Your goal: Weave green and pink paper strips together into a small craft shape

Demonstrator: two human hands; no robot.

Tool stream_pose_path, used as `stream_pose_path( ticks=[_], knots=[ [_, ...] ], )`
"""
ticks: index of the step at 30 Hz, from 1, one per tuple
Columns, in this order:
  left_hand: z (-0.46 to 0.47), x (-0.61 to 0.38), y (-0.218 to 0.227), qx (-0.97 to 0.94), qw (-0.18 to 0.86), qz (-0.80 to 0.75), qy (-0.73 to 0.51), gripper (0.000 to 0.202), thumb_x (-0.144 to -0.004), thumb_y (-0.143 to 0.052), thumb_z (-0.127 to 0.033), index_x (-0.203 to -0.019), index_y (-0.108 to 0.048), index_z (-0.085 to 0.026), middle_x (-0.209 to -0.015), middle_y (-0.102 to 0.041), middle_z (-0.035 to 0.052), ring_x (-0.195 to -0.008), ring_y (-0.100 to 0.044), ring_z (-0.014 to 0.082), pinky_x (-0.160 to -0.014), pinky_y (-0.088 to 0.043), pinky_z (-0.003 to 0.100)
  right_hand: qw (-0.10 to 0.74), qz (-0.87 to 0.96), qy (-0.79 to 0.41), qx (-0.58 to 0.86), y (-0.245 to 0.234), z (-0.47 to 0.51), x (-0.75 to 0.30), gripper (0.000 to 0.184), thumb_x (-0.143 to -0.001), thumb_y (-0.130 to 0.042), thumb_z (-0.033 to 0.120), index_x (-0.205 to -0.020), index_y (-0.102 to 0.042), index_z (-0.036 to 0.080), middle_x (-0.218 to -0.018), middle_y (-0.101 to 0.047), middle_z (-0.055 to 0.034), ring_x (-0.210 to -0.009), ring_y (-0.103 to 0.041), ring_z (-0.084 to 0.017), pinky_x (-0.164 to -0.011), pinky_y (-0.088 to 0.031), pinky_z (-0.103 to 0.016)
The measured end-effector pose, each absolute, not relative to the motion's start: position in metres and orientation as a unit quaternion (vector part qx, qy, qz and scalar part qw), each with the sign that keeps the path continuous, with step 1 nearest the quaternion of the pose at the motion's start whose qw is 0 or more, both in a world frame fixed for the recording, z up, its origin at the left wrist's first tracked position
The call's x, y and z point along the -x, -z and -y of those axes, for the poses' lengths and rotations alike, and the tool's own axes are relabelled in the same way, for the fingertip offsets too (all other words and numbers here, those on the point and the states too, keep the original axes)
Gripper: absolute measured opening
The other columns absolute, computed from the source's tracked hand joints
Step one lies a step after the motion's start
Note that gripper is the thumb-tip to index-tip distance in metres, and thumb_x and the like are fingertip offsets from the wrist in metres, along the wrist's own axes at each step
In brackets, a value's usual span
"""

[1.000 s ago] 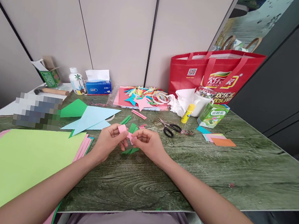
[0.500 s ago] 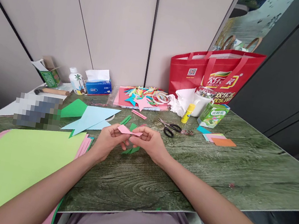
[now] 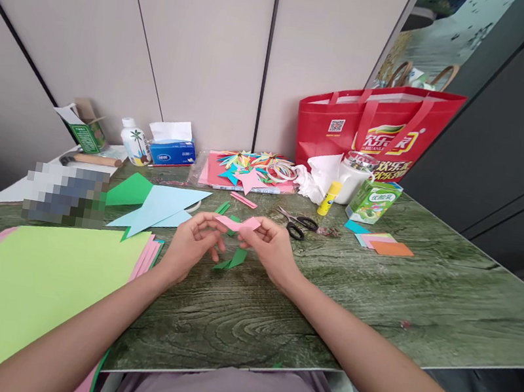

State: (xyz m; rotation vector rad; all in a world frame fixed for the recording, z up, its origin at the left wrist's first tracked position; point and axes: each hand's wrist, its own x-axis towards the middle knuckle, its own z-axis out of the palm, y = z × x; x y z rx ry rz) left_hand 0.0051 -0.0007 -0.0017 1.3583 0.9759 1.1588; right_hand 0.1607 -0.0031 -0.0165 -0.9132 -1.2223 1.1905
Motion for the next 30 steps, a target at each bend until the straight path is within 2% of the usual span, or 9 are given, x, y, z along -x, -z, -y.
stream_pose_path(
  ticks=[5,9,13,17,21,26,30],
  knots=[
    [0.002,-0.003,-0.005,-0.599,0.402,-0.456,-0.521,0.02,-0.073,-0.059,-0.033,-0.081,-0.062,-0.015,-0.062,-0.057,-0.0013,-0.044,-0.048,0.0073,-0.041,-0.041,0.019,0.574,0.538,-0.486,0.38,0.018,0.001,-0.161,0.021,-0.067,-0.064,0.037,-0.072,-0.06,0.017,-0.066,-0.059,0.0008,-0.059,-0.053,-0.011,-0.059,-0.052,-0.026],
    [0.005,-0.004,-0.006,-0.671,0.354,-0.453,-0.469,0.017,-0.069,-0.064,-0.032,-0.072,-0.066,-0.015,-0.067,-0.062,0.0008,-0.045,-0.047,0.0074,-0.041,-0.038,0.019,0.569,0.558,-0.483,0.361,0.017,0.003,-0.161,0.021,-0.064,-0.069,0.033,-0.075,-0.061,0.016,-0.066,-0.059,0.0004,-0.059,-0.054,-0.011,-0.059,-0.049,-0.025],
    [0.008,-0.006,0.0,-0.69,0.386,-0.437,-0.429,0.015,-0.07,-0.062,-0.03,-0.067,-0.066,-0.015,-0.06,-0.06,-0.0006,-0.04,-0.045,0.0067,-0.039,-0.036,0.019,0.564,0.55,-0.506,0.352,0.017,0.005,-0.16,0.027,-0.06,-0.072,0.033,-0.076,-0.06,0.016,-0.066,-0.059,0.0003,-0.058,-0.055,-0.011,-0.059,-0.048,-0.025],
    [0.008,-0.006,0.003,-0.68,0.455,-0.411,-0.401,0.017,-0.074,-0.06,-0.03,-0.067,-0.064,-0.015,-0.055,-0.059,-0.0013,-0.043,-0.052,0.009,-0.042,-0.043,0.02,0.543,0.555,-0.524,0.349,0.015,0.005,-0.16,0.026,-0.063,-0.069,0.038,-0.074,-0.06,0.016,-0.066,-0.059,0.0003,-0.058,-0.055,-0.011,-0.056,-0.047,-0.025],
    [0.008,-0.007,0.002,-0.668,0.491,-0.403,-0.387,0.016,-0.073,-0.062,-0.029,-0.069,-0.063,-0.014,-0.055,-0.062,0.0,-0.046,-0.057,0.0112,-0.047,-0.048,0.022,0.552,0.572,-0.492,0.354,0.013,0.005,-0.161,0.023,-0.067,-0.066,0.037,-0.071,-0.06,0.016,-0.064,-0.058,0.0006,-0.058,-0.054,-0.01,-0.058,-0.045,-0.024],
    [0.009,-0.009,-0.001,-0.638,0.486,-0.397,-0.446,0.015,-0.073,-0.063,-0.027,-0.078,-0.058,-0.014,-0.053,-0.062,-0.001,-0.044,-0.057,0.0121,-0.045,-0.049,0.023,0.56,0.571,-0.485,0.354,0.012,0.005,-0.161,0.023,-0.068,-0.065,0.038,-0.073,-0.06,0.016,-0.061,-0.058,0.0008,-0.052,-0.052,-0.009,-0.053,-0.044,-0.023],
    [0.011,-0.009,-0.003,-0.617,0.473,-0.389,-0.494,0.017,-0.073,-0.063,-0.025,-0.083,-0.055,-0.014,-0.053,-0.061,-0.0016,-0.044,-0.057,0.0128,-0.043,-0.049,0.025,0.55,0.581,-0.483,0.355,0.014,0.005,-0.16,0.022,-0.066,-0.066,0.037,-0.073,-0.062,0.016,-0.066,-0.061,-0.0005,-0.056,-0.054,-0.01,-0.053,-0.044,-0.022]
  ],
)
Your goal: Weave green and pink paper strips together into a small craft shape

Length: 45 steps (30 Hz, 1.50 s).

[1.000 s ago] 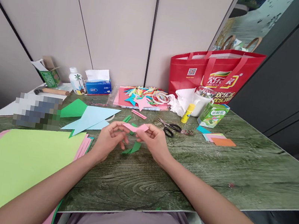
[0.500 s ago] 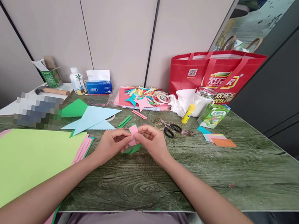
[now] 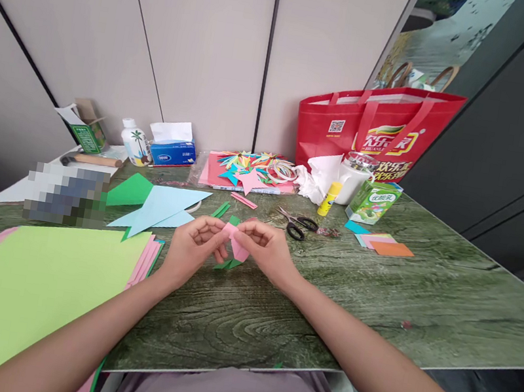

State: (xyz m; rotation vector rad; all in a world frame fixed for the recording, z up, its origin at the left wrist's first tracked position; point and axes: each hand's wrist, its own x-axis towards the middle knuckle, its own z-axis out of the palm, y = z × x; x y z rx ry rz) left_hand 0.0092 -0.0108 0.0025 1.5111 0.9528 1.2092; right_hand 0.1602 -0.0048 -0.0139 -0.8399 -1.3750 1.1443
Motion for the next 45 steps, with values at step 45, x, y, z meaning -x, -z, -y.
stream_pose_path(
  ticks=[45],
  knots=[
    [0.0,0.0,-0.001,-0.496,0.624,-0.442,-0.411,0.022,-0.058,-0.076,-0.026,-0.072,-0.07,-0.01,-0.067,-0.071,0.0065,-0.062,-0.066,0.0162,-0.069,-0.055,0.029,0.515,0.659,-0.371,0.403,0.026,0.003,-0.161,0.012,-0.072,-0.06,0.026,-0.075,-0.067,0.017,-0.067,-0.066,-0.0035,-0.055,-0.057,-0.013,-0.051,-0.045,-0.024]
  ],
)
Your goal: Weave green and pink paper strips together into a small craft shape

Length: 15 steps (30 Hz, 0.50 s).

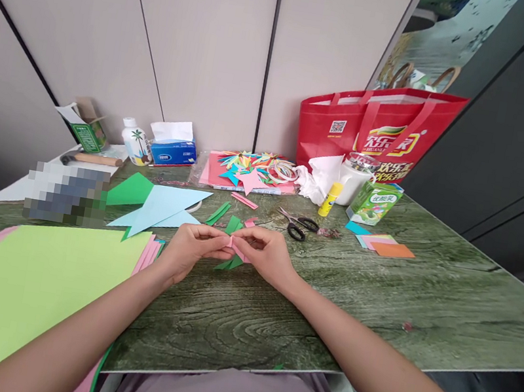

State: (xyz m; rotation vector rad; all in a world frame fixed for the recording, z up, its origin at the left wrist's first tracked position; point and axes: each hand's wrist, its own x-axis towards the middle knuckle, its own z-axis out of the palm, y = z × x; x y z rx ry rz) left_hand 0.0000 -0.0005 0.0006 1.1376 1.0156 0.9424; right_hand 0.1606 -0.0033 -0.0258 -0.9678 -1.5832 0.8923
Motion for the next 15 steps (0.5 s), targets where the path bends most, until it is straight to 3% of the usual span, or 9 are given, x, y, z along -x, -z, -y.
stream_pose_path(
  ticks=[5,15],
  knots=[
    [0.0018,-0.0018,0.0012,-0.495,0.609,-0.45,-0.425,0.024,-0.057,-0.076,-0.028,-0.072,-0.069,-0.01,-0.065,-0.07,0.006,-0.059,-0.066,0.0168,-0.067,-0.056,0.031,0.532,0.633,-0.417,0.377,0.0251,0.0042,-0.16,0.014,-0.071,-0.062,0.027,-0.08,-0.063,0.017,-0.068,-0.064,-0.0028,-0.056,-0.057,-0.012,-0.051,-0.046,-0.023],
    [0.0019,-0.0017,-0.0009,-0.495,0.617,-0.449,-0.416,0.023,-0.057,-0.076,-0.027,-0.07,-0.069,-0.01,-0.061,-0.068,0.0051,-0.053,-0.064,0.0139,-0.059,-0.055,0.026,0.522,0.654,-0.393,0.381,0.0256,0.004,-0.1603,0.014,-0.073,-0.06,0.029,-0.077,-0.065,0.017,-0.067,-0.064,-0.0027,-0.055,-0.056,-0.012,-0.05,-0.044,-0.023]
  ],
)
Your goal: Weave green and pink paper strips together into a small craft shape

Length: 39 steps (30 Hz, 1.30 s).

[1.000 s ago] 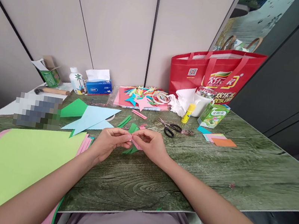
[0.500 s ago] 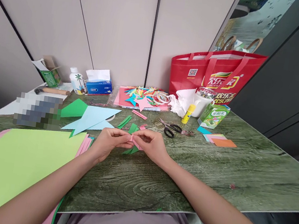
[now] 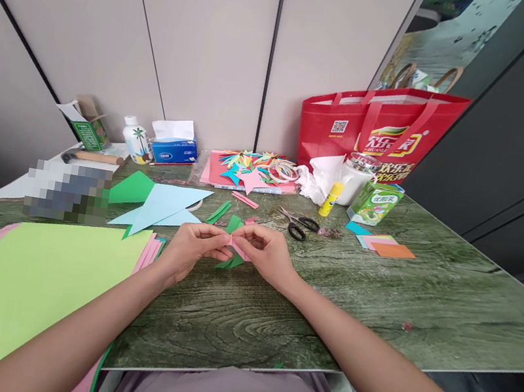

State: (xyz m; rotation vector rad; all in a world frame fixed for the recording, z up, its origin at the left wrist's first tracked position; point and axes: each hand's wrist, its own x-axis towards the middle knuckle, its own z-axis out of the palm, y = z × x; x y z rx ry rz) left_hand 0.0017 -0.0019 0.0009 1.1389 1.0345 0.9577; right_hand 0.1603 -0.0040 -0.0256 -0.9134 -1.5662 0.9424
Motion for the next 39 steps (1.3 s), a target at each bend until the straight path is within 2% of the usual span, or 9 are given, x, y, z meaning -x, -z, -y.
stream_pose_path(
  ticks=[13,22,39],
  knots=[
    [0.0017,-0.0015,-0.0011,-0.465,0.629,-0.459,-0.42,0.021,-0.054,-0.078,-0.024,-0.067,-0.069,-0.01,-0.063,-0.069,0.0051,-0.057,-0.065,0.0152,-0.062,-0.056,0.028,0.527,0.645,-0.396,0.386,0.0274,0.0048,-0.1597,0.016,-0.072,-0.062,0.029,-0.081,-0.067,0.017,-0.072,-0.068,-0.0044,-0.058,-0.06,-0.014,-0.053,-0.047,-0.024],
    [0.0019,-0.0008,0.001,-0.461,0.642,-0.448,-0.418,0.019,-0.057,-0.077,-0.022,-0.069,-0.069,-0.01,-0.062,-0.068,0.004,-0.054,-0.064,0.012,-0.057,-0.054,0.021,0.532,0.653,-0.366,0.397,0.026,0.0057,-0.1592,0.014,-0.072,-0.062,0.027,-0.08,-0.069,0.017,-0.075,-0.07,-0.0051,-0.06,-0.061,-0.015,-0.054,-0.047,-0.025],
    [0.0018,-0.0007,-0.003,-0.485,0.647,-0.437,-0.394,0.017,-0.062,-0.073,-0.022,-0.072,-0.067,-0.009,-0.054,-0.067,0.003,-0.047,-0.06,0.0093,-0.05,-0.05,0.017,0.539,0.649,-0.362,0.396,0.0249,0.0083,-0.1576,0.014,-0.072,-0.061,0.025,-0.08,-0.069,0.017,-0.075,-0.07,-0.0049,-0.064,-0.062,-0.015,-0.057,-0.049,-0.024]
  ],
)
